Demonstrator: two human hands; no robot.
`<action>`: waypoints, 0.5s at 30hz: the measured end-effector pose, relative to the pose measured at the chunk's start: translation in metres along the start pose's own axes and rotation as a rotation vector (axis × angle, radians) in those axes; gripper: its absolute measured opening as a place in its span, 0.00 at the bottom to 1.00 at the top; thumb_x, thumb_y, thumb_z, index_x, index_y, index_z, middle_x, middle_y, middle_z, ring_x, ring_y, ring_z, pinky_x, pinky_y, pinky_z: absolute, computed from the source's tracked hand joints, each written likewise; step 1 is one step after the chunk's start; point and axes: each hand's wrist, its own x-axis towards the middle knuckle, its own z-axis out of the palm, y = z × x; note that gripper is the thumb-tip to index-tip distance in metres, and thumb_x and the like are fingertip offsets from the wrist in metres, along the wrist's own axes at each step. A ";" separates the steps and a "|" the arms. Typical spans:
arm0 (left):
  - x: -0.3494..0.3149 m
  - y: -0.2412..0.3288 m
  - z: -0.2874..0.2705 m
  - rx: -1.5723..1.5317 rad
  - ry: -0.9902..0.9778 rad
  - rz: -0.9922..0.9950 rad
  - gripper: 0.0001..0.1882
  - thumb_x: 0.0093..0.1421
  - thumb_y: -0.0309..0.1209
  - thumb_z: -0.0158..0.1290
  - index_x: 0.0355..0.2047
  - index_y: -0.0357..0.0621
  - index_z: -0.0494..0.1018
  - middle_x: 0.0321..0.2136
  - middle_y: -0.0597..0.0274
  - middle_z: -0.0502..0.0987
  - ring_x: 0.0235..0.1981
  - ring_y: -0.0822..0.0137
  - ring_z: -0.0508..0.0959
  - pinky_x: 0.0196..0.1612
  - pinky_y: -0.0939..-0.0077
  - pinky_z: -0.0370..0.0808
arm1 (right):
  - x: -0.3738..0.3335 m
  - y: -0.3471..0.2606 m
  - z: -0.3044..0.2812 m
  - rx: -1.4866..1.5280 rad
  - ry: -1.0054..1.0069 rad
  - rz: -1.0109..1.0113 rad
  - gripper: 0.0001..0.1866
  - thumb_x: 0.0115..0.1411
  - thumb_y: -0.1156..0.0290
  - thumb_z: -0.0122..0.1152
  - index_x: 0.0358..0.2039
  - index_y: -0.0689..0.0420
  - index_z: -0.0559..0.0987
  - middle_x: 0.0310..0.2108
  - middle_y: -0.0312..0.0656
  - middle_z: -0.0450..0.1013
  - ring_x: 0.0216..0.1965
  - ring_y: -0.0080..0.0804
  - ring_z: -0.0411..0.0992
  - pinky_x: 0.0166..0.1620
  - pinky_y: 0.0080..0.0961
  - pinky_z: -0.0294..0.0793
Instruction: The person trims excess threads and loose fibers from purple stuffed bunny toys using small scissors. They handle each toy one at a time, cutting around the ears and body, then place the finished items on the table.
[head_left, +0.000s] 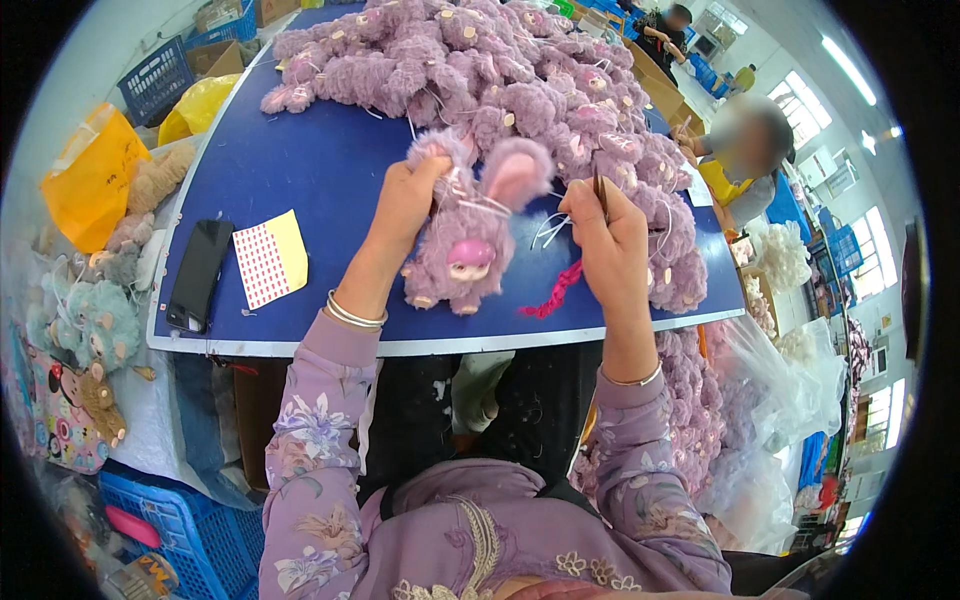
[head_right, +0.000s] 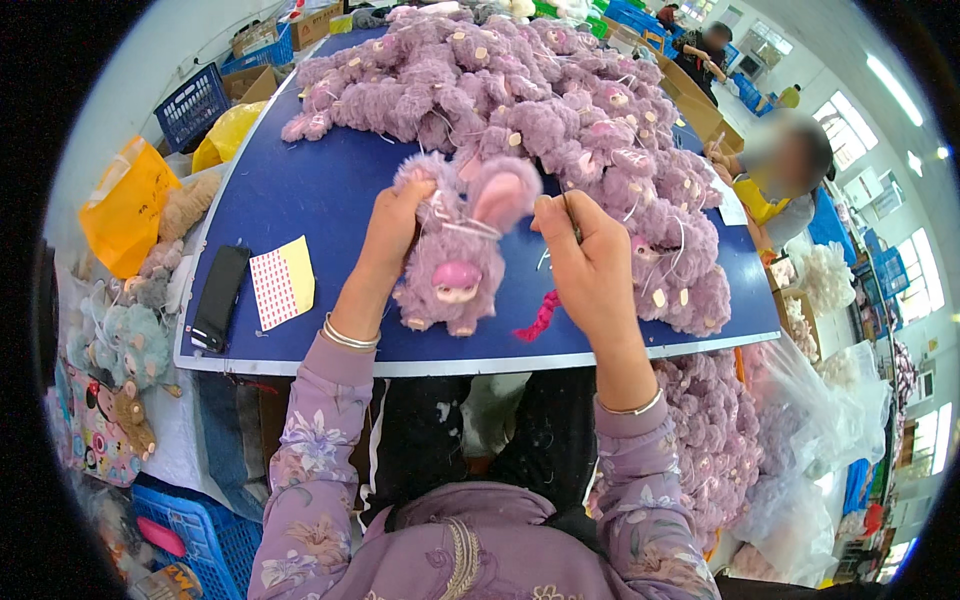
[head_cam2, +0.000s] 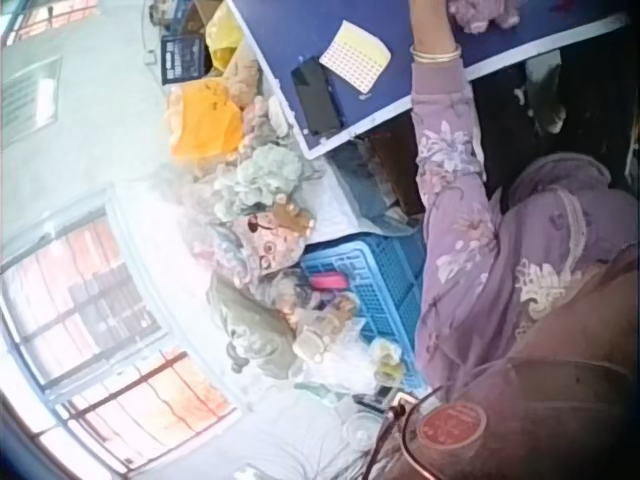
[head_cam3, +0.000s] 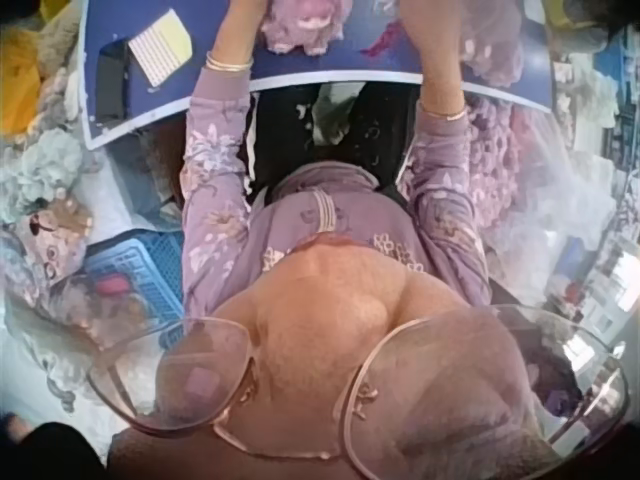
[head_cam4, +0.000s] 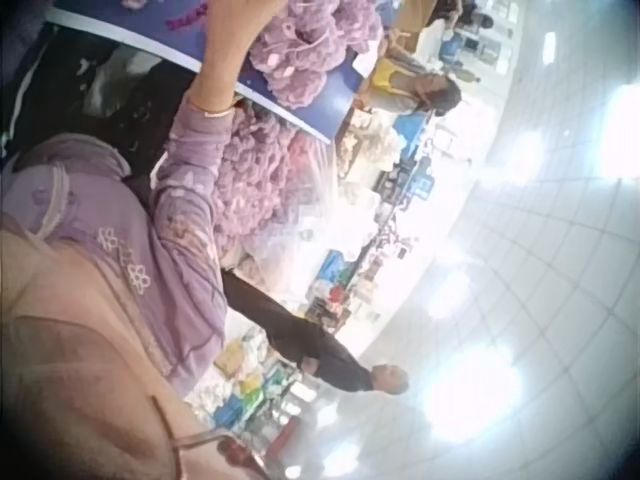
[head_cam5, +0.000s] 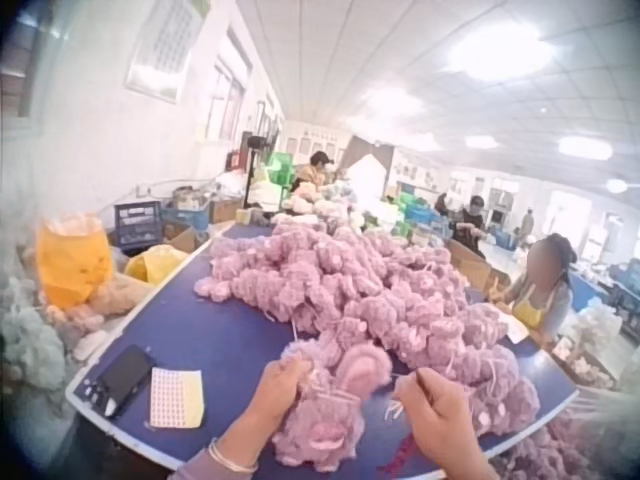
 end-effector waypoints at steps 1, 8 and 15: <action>-0.004 0.002 0.003 -0.008 -0.015 -0.003 0.13 0.59 0.34 0.50 0.26 0.36 0.77 0.22 0.65 0.77 0.22 0.76 0.74 0.25 0.79 0.69 | 0.002 0.001 -0.004 -0.005 -0.049 -0.003 0.14 0.65 0.65 0.53 0.29 0.64 0.74 0.19 0.36 0.67 0.25 0.16 0.62 0.28 0.20 0.63; -0.005 -0.005 0.001 -0.165 -0.207 -0.050 0.14 0.63 0.36 0.52 0.31 0.36 0.77 0.29 0.62 0.79 0.29 0.74 0.78 0.34 0.79 0.74 | 0.000 0.001 0.011 -0.246 -0.262 -0.193 0.13 0.58 0.65 0.60 0.32 0.64 0.75 0.23 0.51 0.71 0.26 0.46 0.71 0.29 0.34 0.68; -0.004 -0.013 0.006 -0.080 -0.196 -0.048 0.18 0.62 0.44 0.54 0.25 0.41 0.79 0.17 0.74 0.72 0.18 0.83 0.68 0.20 0.86 0.62 | 0.011 0.003 0.023 -0.496 -0.213 -0.375 0.14 0.59 0.60 0.58 0.29 0.59 0.75 0.24 0.48 0.71 0.28 0.49 0.72 0.29 0.40 0.69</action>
